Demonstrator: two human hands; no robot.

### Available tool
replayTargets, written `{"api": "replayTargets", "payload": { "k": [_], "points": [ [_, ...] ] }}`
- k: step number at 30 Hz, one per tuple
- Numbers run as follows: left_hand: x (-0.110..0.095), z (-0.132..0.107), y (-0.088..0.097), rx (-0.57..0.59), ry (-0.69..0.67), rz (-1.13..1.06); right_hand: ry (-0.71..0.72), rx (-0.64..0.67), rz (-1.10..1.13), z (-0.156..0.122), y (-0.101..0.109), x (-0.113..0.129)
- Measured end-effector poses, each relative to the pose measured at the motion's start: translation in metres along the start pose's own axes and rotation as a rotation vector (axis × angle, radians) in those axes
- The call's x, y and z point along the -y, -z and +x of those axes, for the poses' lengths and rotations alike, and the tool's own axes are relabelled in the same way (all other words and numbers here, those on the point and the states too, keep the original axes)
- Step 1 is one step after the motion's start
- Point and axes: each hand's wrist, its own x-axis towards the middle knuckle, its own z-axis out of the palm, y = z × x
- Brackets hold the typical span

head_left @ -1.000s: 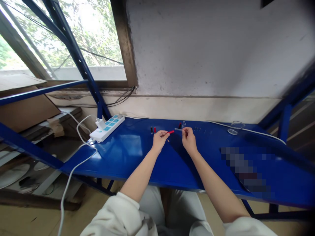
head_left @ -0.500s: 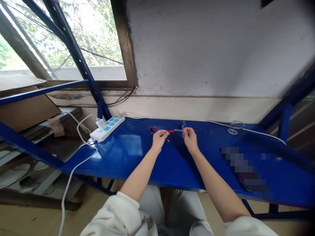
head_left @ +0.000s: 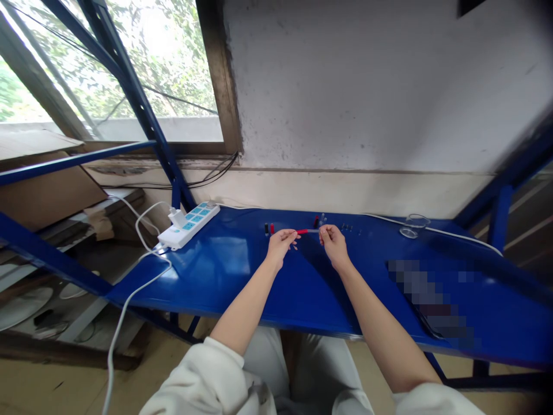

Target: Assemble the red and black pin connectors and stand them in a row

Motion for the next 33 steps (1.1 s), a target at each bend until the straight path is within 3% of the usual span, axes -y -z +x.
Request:
{"api": "replayTargets", "payload": {
  "k": [5, 9, 14, 17, 21, 24, 27, 33],
  "points": [
    [-0.002, -0.004, -0.005, 0.073, -0.01, 0.035, -0.02, 0.109, 0.004, -0.002, -0.006, -0.002],
    [0.001, -0.005, -0.006, 0.085, -0.049, 0.084, -0.024, 0.124, -0.04, -0.003, -0.008, -0.005],
    [0.004, -0.006, -0.006, 0.057, -0.304, 0.335, 0.005, 0.129, -0.21, -0.005, -0.007, -0.003],
    [-0.009, -0.004, -0.006, 0.05, -0.458, 0.549, 0.038, 0.137, -0.334, -0.008, -0.007, 0.001],
    [-0.045, 0.016, 0.002, 0.102, -0.586, 0.872, 0.063, 0.128, -0.412, -0.01, -0.006, 0.005],
    [-0.073, 0.036, 0.012, 0.14, -0.568, 1.191, 0.074, 0.141, -0.449, -0.01, -0.005, 0.005],
    [-0.087, 0.05, 0.021, 0.204, -0.49, 1.455, 0.086, 0.168, -0.479, -0.009, -0.004, 0.003],
    [-0.077, 0.058, 0.032, 0.259, -0.431, 1.643, 0.086, 0.199, -0.51, -0.009, -0.004, 0.001]
  ]
}}
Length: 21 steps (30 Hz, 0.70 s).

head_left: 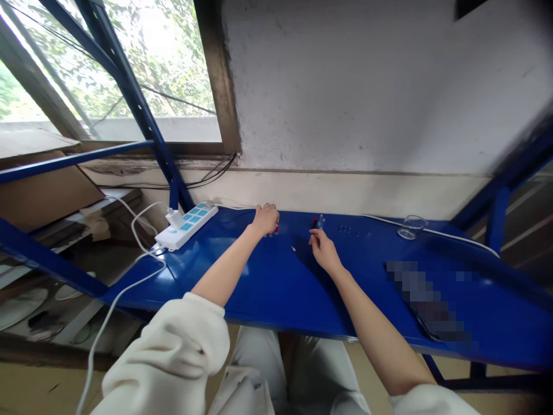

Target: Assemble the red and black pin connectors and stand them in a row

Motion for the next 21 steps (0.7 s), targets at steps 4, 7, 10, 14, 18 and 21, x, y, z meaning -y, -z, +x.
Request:
{"api": "replayTargets", "payload": {
  "k": [4, 7, 10, 14, 18, 21],
  "points": [
    [0.0017, -0.0008, -0.0084, 0.0, 0.004, 0.002, -0.013, 0.013, -0.008, -0.0003, 0.0005, 0.0018],
    [0.0021, 0.0002, -0.0095, 0.003, 0.015, -0.023, -0.005, 0.004, -0.009, -0.0004, 0.0006, 0.0023],
    [0.0022, 0.0011, -0.0091, 0.01, 0.026, -0.068, 0.002, -0.005, -0.008, -0.0002, 0.0005, 0.0021],
    [0.0015, 0.0011, -0.0083, 0.016, 0.022, -0.09, 0.001, -0.006, -0.009, 0.0002, 0.0002, 0.0012],
    [0.0002, 0.0015, -0.0068, 0.036, 0.025, -0.07, 0.009, -0.001, -0.003, 0.0004, 0.0001, -0.0001],
    [0.0002, 0.0022, -0.0067, 0.045, 0.03, -0.064, 0.005, 0.0, -0.005, 0.0004, 0.0005, -0.0003]
  ]
}}
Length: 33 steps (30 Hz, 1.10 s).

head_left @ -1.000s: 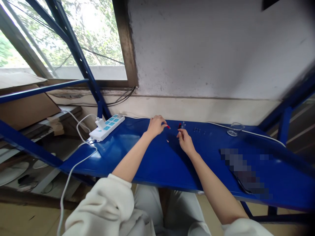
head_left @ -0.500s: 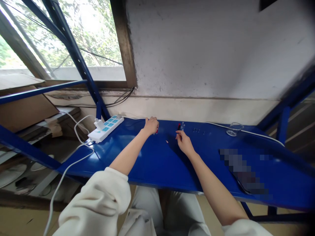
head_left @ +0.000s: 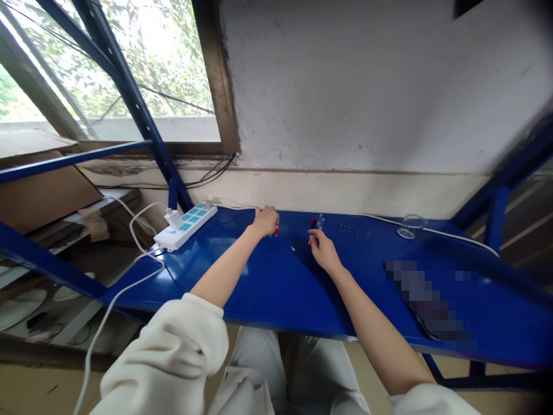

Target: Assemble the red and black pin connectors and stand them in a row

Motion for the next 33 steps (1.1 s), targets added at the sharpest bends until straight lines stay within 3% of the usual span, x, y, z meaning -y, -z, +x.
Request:
{"api": "replayTargets", "payload": {
  "k": [11, 17, 21, 25, 29, 33],
  "points": [
    [0.004, 0.004, -0.005, 0.036, 0.018, -0.036, 0.007, -0.01, -0.052, 0.001, 0.001, -0.003],
    [0.002, 0.004, -0.007, 0.004, -0.002, -0.16, -0.055, -0.06, -0.309, 0.001, 0.003, -0.009],
    [-0.019, 0.003, -0.013, -0.159, -0.121, -0.345, -0.132, -0.067, -0.505, -0.001, 0.003, -0.009],
    [-0.049, 0.005, -0.038, -0.136, -0.252, -0.461, -0.179, -0.069, -0.562, -0.003, 0.003, -0.006],
    [-0.07, 0.01, -0.065, -0.114, -0.161, -0.516, -0.221, -0.028, -0.582, -0.003, 0.004, -0.006],
    [-0.081, 0.016, -0.079, -0.135, -0.064, -0.468, -0.247, 0.003, -0.591, -0.002, 0.005, -0.004]
  ]
}}
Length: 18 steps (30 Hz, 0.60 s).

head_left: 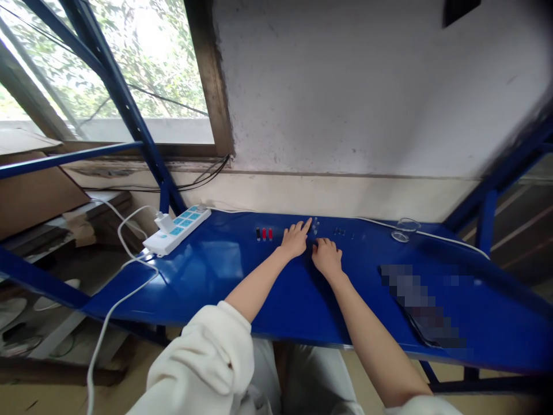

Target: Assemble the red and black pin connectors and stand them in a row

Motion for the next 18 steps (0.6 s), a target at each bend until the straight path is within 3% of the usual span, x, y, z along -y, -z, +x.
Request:
{"api": "replayTargets", "payload": {
  "k": [5, 10, 18],
  "points": [
    [-0.005, 0.008, -0.01, 0.049, 0.044, 0.158, -0.024, 0.031, -0.017, -0.001, 0.003, 0.004],
    [-0.011, 0.013, -0.009, -0.084, 0.045, 0.281, -0.039, 0.037, -0.043, 0.0, -0.001, 0.004],
    [-0.009, -0.006, 0.002, -0.213, 0.051, 0.13, -0.033, 0.098, -0.057, 0.011, -0.021, -0.004]
  ]
}}
